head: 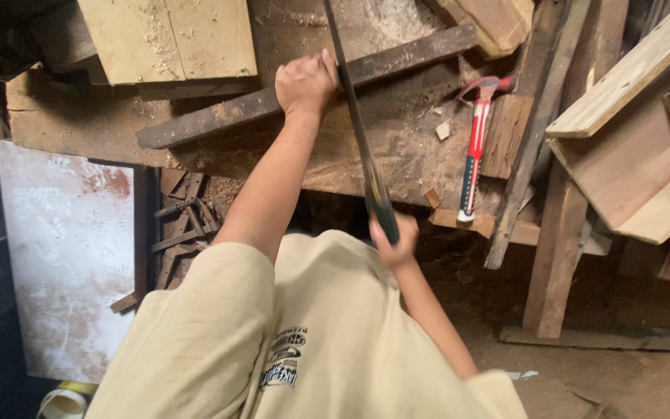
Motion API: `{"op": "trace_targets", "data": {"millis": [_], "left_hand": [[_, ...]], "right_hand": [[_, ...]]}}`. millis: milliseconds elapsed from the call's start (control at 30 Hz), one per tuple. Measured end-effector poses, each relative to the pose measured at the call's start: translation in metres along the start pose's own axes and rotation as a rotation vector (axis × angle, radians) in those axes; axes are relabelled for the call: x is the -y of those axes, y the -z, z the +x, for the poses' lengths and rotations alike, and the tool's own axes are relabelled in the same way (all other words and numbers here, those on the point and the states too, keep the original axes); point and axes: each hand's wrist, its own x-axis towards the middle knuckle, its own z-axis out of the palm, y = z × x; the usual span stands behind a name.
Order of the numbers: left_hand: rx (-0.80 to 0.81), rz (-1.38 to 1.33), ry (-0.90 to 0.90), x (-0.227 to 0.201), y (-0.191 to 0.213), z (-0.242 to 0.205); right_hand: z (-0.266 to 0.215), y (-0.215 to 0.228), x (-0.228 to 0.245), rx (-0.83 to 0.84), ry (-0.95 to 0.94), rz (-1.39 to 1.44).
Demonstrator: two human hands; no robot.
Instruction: The person uses a hand saw to cut a wooden plank clamped to a workbench. The person holds the plank with one hand and saws with the other, producing sawdust as the cut progresses.
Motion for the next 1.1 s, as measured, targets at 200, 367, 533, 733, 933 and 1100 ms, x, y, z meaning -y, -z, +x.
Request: {"op": "trace_targets", "data": {"millis": [200,367,533,733,933,1100], "left_hand": [[-0.142,-0.013,-0.047,-0.002,0.005,0.002],[0.039,-0.061,-0.011,-0.002,0.019,-0.003],[-0.051,-0.076,-0.037,-0.003,0.012,-0.004],[-0.317,-0.004,0.034,0.0,0.004,0.004],[-0.328,0.005,0.051,-0.005,0.002,-0.002],[0.071,-0.091,0.032,0.002,0.015,0.003]], "right_hand": [[-0.026,0.012,-0.004,-0.001,0.048,-0.018],[-0.138,0.07,0.006,0.058,0.108,-0.04],[-0.096,0.031,0.013,0.018,0.031,-0.137],[-0.013,-0.01,0.015,-0.027,-0.018,-0.052],[-0.132,0.069,0.017,0.043,0.01,-0.048],[-0.161,0.076,0.017,0.041,-0.088,-0.028]]}}
